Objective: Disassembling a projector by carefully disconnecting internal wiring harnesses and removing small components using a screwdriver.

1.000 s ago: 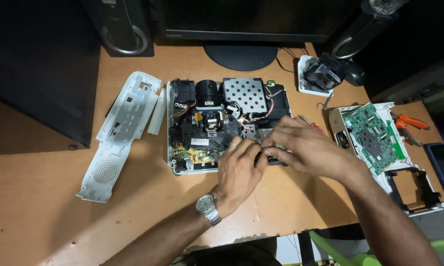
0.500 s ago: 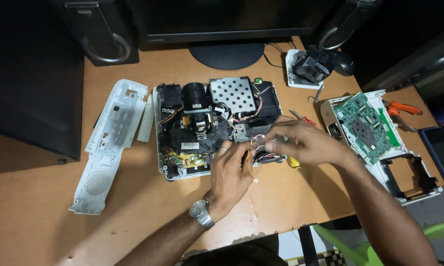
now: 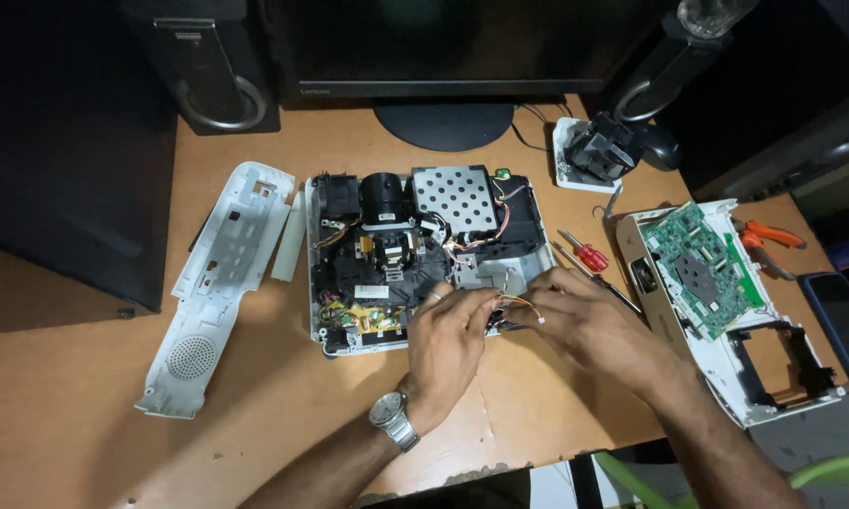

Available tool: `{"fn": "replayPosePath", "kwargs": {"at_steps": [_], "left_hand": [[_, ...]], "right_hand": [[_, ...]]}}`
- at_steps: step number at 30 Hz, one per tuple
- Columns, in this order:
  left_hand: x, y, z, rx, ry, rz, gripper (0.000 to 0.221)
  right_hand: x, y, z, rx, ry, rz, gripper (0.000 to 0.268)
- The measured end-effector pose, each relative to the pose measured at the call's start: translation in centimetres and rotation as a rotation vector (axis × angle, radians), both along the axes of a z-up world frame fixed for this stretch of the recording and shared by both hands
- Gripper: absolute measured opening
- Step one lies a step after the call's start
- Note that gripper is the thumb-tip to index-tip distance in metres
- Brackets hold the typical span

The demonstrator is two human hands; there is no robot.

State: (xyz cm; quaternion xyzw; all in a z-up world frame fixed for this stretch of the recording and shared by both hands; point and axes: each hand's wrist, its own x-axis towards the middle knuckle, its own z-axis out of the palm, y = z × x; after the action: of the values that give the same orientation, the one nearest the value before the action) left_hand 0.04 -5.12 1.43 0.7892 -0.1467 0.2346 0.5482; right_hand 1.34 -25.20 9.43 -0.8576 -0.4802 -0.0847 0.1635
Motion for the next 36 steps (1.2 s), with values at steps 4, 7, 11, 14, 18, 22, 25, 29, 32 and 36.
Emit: {"fn": "replayPosePath", "kwargs": {"at_steps": [4,7,11,14,18,22,25,29,32,36], "left_hand": [[0.2,-0.5,-0.4,0.094,-0.031,0.046,0.01],[0.1,-0.1,0.1,0.066,0.026,0.068,0.02],[0.4,0.3,0.0,0.083,0.11,0.022,0.012],[0.6,0.4,-0.3,0.139,0.072,-0.007,0.012],[0.6,0.6,-0.1,0.248,-0.02,-0.067,0.017],[0.5,0.9,-0.3,0.278,-0.025,-0.085,0.015],[0.0,1.0,0.5,0.283,0.027,-0.136,0.019],[-0.5,0.0,-0.2,0.242,0.041,-0.091,0.01],[-0.6,-0.6,-0.7,0.222,0.072,-0.059,0.008],[-1.0,-0.7,0.3,0.19,0.141,-0.063,0.003]], "right_hand": [[0.0,-0.1,-1.2,0.055,-0.067,0.044,0.022],[-0.1,-0.4,-2.3,0.084,-0.121,0.031,0.026],[0.0,-0.1,-2.3,0.069,-0.145,0.025,0.025],[0.1,0.0,-2.9,0.084,-0.123,0.041,0.022],[0.0,0.1,-3.6,0.143,-0.009,0.009,0.025],[0.7,0.1,-4.1,0.191,0.051,-0.018,0.028],[1.1,0.3,-4.0,0.2,0.046,-0.051,0.024],[1.0,0.3,-4.1,0.217,0.041,-0.079,0.021],[1.0,-0.4,-5.2,0.185,0.014,-0.108,0.02],[0.7,-0.9,-5.2,0.093,-0.058,-0.192,0.021]]}}
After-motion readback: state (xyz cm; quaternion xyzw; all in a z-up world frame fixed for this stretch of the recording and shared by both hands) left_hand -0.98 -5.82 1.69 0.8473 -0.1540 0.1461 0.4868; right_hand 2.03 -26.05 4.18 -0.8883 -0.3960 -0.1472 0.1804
